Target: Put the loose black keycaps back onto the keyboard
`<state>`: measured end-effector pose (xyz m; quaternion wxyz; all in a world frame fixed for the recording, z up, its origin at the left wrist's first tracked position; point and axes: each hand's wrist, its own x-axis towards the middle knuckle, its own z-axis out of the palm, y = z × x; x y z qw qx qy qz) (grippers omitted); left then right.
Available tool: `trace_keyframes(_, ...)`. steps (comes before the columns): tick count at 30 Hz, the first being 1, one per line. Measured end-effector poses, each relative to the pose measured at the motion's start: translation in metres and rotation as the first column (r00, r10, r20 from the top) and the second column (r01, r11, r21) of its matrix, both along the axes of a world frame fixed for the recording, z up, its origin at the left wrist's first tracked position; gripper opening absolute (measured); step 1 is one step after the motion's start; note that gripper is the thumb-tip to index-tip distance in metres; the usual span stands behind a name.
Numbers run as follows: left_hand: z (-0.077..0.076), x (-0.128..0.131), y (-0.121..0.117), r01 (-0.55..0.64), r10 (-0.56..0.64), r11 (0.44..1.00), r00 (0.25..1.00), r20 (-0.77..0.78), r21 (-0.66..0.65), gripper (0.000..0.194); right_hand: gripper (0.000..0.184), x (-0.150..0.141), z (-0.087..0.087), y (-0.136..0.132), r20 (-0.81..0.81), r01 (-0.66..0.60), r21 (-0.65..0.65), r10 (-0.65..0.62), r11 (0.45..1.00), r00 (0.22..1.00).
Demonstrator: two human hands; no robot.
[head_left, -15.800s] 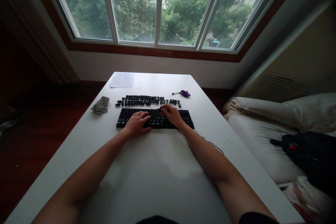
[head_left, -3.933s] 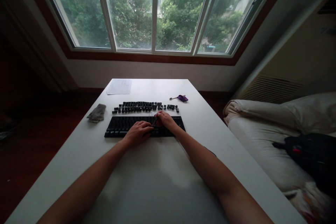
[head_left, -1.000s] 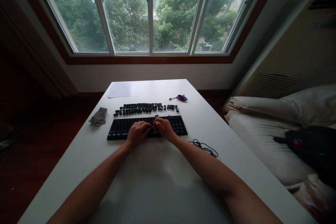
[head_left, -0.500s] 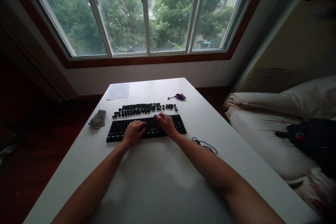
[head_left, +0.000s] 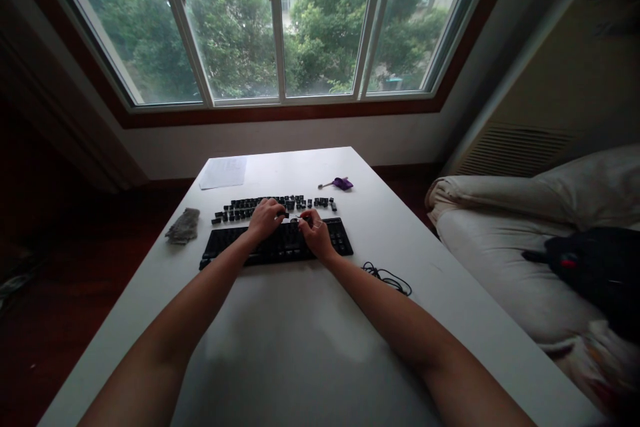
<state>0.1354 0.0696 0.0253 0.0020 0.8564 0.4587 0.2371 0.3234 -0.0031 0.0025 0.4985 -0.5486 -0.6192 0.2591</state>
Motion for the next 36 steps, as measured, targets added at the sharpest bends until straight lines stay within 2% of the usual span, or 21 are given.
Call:
trace_keyframes(4,-0.011,0.015,0.022,-0.035,0.035,0.999,0.999,-0.014,-0.019,0.016,0.025,0.001,-0.002,0.002,0.013,-0.005,-0.003,0.005,1.0,1.0)
trace_keyframes(9,-0.021,0.022,0.033,-0.066,0.065,0.998,0.997,-0.047,-0.025,0.018,0.024,0.001,-0.003,0.003,0.001,-0.015,-0.011,0.015,1.0,1.0)
trace_keyframes(22,-0.023,0.024,0.043,-0.075,0.071,0.996,0.994,-0.083,-0.039,0.016,0.023,0.001,0.003,0.0,-0.03,-0.033,-0.034,0.032,0.999,0.999)
trace_keyframes(26,-0.023,0.024,0.044,-0.103,0.099,0.993,0.992,-0.08,-0.051,0.019,0.022,0.001,0.002,0.0,-0.06,-0.035,-0.01,0.034,0.999,0.998)
trace_keyframes(30,-0.024,0.017,0.04,-0.127,0.127,0.991,0.992,-0.012,-0.042,0.021,0.021,0.0,0.0,0.0,-0.063,-0.063,-0.008,0.062,0.998,0.996)
trace_keyframes(36,-0.021,0.001,0.024,-0.176,0.179,0.984,0.98,0.091,-0.04,0.018,0.023,-0.001,0.0,-0.001,-0.107,-0.069,0.024,0.072,0.997,0.992)
